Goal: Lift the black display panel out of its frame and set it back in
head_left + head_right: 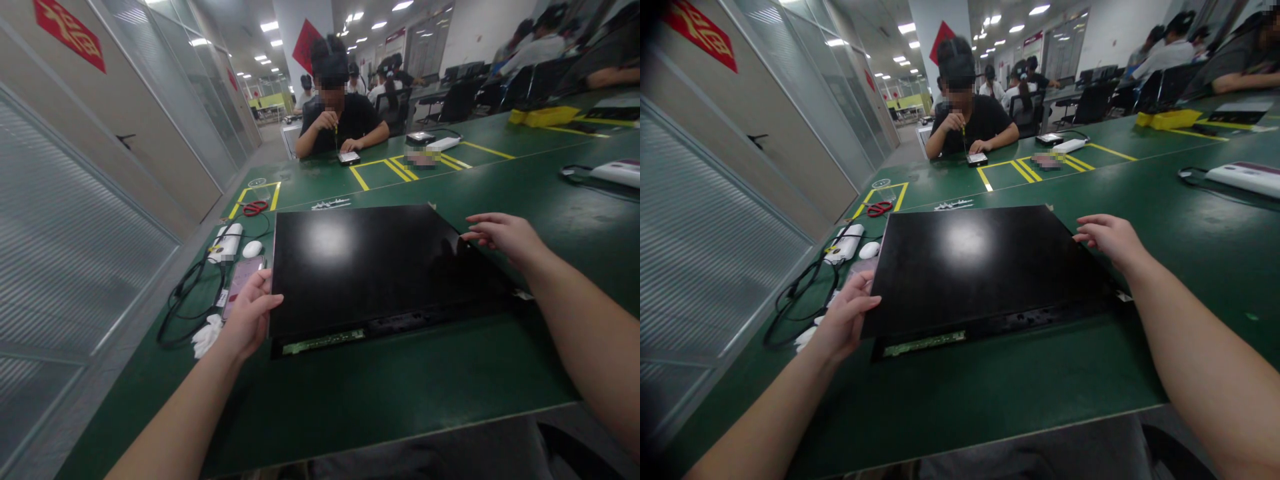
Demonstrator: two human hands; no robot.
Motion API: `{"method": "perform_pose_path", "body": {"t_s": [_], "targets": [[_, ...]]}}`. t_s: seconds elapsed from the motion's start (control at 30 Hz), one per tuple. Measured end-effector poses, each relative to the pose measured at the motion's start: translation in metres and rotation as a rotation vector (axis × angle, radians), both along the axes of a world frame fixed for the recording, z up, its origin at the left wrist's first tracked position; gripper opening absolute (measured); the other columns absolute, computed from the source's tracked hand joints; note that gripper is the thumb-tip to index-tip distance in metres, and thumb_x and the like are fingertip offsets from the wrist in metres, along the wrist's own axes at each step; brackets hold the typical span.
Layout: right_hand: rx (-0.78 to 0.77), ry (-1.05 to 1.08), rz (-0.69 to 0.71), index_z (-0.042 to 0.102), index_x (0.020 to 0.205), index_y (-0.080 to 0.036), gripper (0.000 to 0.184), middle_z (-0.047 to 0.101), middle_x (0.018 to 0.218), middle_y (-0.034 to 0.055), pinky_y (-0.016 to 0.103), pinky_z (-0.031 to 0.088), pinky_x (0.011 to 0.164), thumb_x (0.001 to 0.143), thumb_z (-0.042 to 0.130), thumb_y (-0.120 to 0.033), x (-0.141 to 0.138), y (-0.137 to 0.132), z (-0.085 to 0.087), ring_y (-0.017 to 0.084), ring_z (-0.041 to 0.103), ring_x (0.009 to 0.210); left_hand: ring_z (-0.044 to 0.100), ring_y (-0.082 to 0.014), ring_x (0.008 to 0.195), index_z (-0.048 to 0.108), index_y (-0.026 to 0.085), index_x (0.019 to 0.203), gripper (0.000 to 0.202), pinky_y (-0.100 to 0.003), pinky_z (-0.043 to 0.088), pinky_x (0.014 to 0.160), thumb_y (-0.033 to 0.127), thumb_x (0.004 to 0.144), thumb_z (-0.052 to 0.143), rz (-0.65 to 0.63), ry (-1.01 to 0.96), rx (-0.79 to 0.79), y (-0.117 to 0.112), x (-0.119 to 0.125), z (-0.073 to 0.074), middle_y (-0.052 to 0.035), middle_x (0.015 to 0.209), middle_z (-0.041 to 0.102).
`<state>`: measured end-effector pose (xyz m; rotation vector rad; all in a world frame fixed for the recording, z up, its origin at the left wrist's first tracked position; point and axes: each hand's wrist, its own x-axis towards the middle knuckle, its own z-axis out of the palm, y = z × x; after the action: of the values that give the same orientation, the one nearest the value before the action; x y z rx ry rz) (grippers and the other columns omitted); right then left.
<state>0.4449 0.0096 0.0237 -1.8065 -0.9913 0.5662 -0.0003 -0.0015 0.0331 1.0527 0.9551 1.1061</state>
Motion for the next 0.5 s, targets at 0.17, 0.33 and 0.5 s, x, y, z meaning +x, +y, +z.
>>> {"method": "perform_pose_path", "body": {"t_s": [0.17, 0.33, 0.5], "targets": [[-0.032, -0.11, 0.043, 0.058, 0.083, -0.021, 0.03, 0.06, 0.064, 0.005, 0.021, 0.035, 0.046, 0.055, 0.051, -0.028, -0.006, -0.004, 0.004, 0.007, 0.046, 0.05, 0.073, -0.0284, 0.092, 0.062, 0.018, 0.1, 0.047, -0.039, 0.06, 0.079, 0.017, 0.057, 0.081, -0.004, 0.008, -0.022, 0.001, -0.001, 0.002, -0.0041, 0.092, 0.076], [-0.058, -0.176, 0.124, 0.06, 0.081, -0.022, 0.029, 0.061, 0.068, 0.0034, 0.023, 0.035, 0.049, 0.056, 0.05, -0.034, -0.013, -0.008, 0.01, 0.008, 0.044, 0.052, 0.074, -0.0248, 0.083, 0.062, 0.018, 0.103, 0.049, -0.034, 0.061, 0.072, 0.016, 0.058, 0.081, -0.025, 0.024, -0.059, 0.003, -0.001, -0.002, -0.0039, 0.093, 0.077], [-0.068, -0.286, 0.058, 0.059, 0.083, -0.024, 0.03, 0.059, 0.079, 0.0019, 0.024, 0.035, 0.052, 0.058, 0.046, -0.035, 0.001, -0.008, 0.006, 0.008, 0.044, 0.057, 0.074, -0.0246, 0.085, 0.06, 0.018, 0.105, 0.05, -0.034, 0.061, 0.073, 0.015, 0.059, 0.079, -0.033, 0.018, -0.077, 0.004, -0.001, -0.006, -0.0046, 0.098, 0.077]]}}
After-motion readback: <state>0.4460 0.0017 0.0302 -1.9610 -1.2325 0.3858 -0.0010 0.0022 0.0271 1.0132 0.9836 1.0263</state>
